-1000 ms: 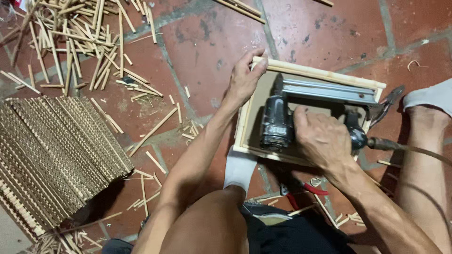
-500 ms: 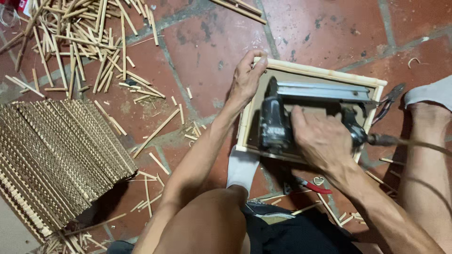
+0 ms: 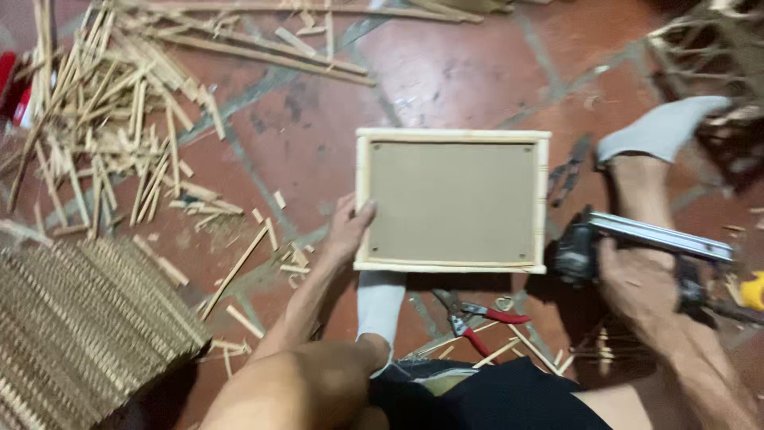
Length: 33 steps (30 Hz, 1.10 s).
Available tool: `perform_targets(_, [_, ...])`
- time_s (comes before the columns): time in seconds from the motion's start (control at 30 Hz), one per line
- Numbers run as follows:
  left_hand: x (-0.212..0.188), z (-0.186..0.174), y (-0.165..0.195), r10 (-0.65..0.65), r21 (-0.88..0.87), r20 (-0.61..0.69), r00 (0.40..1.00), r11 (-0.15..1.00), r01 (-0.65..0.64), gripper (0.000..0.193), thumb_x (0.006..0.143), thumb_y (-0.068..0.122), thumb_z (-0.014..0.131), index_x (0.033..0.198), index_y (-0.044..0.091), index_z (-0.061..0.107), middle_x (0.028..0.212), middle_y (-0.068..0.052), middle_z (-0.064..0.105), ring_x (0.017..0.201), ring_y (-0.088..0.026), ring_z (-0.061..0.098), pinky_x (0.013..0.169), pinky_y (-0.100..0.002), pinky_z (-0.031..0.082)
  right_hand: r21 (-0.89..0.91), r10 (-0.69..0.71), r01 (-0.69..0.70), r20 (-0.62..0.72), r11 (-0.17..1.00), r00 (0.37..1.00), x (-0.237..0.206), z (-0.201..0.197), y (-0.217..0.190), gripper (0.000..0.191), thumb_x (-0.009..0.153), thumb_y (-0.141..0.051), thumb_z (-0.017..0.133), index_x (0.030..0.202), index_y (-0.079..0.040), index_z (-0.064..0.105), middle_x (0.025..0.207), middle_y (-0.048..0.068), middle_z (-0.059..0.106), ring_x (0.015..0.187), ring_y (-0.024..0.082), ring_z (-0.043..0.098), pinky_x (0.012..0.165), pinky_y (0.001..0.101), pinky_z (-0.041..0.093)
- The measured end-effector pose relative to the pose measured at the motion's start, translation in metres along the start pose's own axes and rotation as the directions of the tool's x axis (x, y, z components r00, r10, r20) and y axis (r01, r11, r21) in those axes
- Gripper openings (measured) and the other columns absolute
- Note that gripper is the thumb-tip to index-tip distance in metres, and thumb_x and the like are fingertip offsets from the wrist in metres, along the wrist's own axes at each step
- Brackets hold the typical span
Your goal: The person assembles a rectangular bamboo frame by attaching thin bamboo sticks to a cardboard base. They use a pneumatic nail gun to secure the sticks, trim excess length with pliers, and flip the frame to continue attaching sticks around the perimeter.
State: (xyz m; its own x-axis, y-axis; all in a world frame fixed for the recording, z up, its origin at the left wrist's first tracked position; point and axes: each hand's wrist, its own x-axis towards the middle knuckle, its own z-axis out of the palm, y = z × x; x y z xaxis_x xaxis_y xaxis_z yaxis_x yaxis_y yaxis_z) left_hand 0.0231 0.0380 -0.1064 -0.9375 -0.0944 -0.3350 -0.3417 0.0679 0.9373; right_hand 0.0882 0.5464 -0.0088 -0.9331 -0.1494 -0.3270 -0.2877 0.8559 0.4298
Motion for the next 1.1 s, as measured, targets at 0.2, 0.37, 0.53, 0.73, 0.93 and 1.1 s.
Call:
perform_targets(0.2, [0.001,0.009,0.035,-0.215,-0.391,0.172,0.961,0.881,0.267,0.035,0.101,0.025,0.060,0.121,-0.004,0.067,0.102,-0.007,0.071,0.087,-0.014,0.067,0.078,-0.031,0.057,0.073,0.042,-0.030,-0.164,0.997,0.986,-0.014,0.039,-0.020,0.048,0.086,-0.016,0.062,0.132,-0.003,0.057,0.086,0.013,0.071,0.077,0.026,0.071,0.065,0.0409,0.057])
perform_targets(0.37, [-0.009,0.025,0.136,0.076,-0.328,0.169,0.983,0.945,-0.017,0.037,0.098,0.020,0.068,0.124,-0.005,0.068,0.124,-0.007,0.058,0.083,-0.014,0.058,0.073,-0.030,0.049,0.133,0.102,-0.075,-0.208,0.988,0.973,-0.029,0.023,-0.032,0.049,0.083,-0.016,0.065,0.131,-0.006,0.059,0.088,0.009,0.070,0.081,0.026,0.069,0.073,0.0412,0.054])
perform_targets(0.53, [-0.052,0.048,0.306,0.692,0.075,0.481,0.538,0.579,-0.812,0.030,0.099,0.020,0.073,0.123,0.001,0.071,0.163,-0.014,0.036,0.137,-0.027,0.051,0.111,-0.040,0.048,0.510,0.298,-0.015,-0.479,0.860,0.825,-0.075,-0.064,-0.006,0.048,0.078,-0.021,0.068,0.125,-0.012,0.063,0.099,0.017,0.070,0.089,0.037,0.068,0.076,0.0516,0.051])
perform_targets(0.73, [-0.177,0.128,0.417,0.433,-0.002,0.871,-0.232,-0.469,-0.883,0.015,0.076,0.015,0.080,0.089,0.011,0.073,0.142,-0.020,0.054,0.146,-0.043,0.041,0.117,-0.056,0.036,0.360,0.378,-0.117,-0.874,0.926,0.305,-0.246,-0.219,0.046,0.036,0.096,-0.021,0.086,0.126,-0.009,0.069,0.126,0.017,0.065,0.112,0.033,0.067,0.097,0.0428,0.056])
perform_targets(0.93, [-0.281,0.226,0.395,0.145,-0.276,0.859,-0.491,-0.676,-0.683,0.025,0.079,0.018,0.076,0.103,0.014,0.069,0.148,-0.019,0.051,0.148,-0.043,0.040,0.118,-0.061,0.032,0.742,0.675,-0.185,-0.439,0.645,0.593,-0.304,-0.311,0.028,0.099,0.080,-0.054,0.083,0.150,0.000,0.038,0.113,0.008,0.074,0.078,0.024,0.066,0.058,0.0389,0.055])
perform_targets(1.1, [-0.312,0.262,0.361,0.131,-0.315,0.811,-0.571,-0.724,-0.613,0.034,0.082,0.020,0.073,0.114,0.016,0.065,0.152,-0.019,0.048,0.150,-0.042,0.039,0.118,-0.064,0.030,0.888,0.719,-0.038,-0.346,0.459,0.603,-0.388,-0.297,-0.002,0.065,0.081,-0.043,0.083,0.129,-0.008,0.060,0.087,0.001,0.070,0.066,0.008,0.067,0.059,0.0277,0.054])
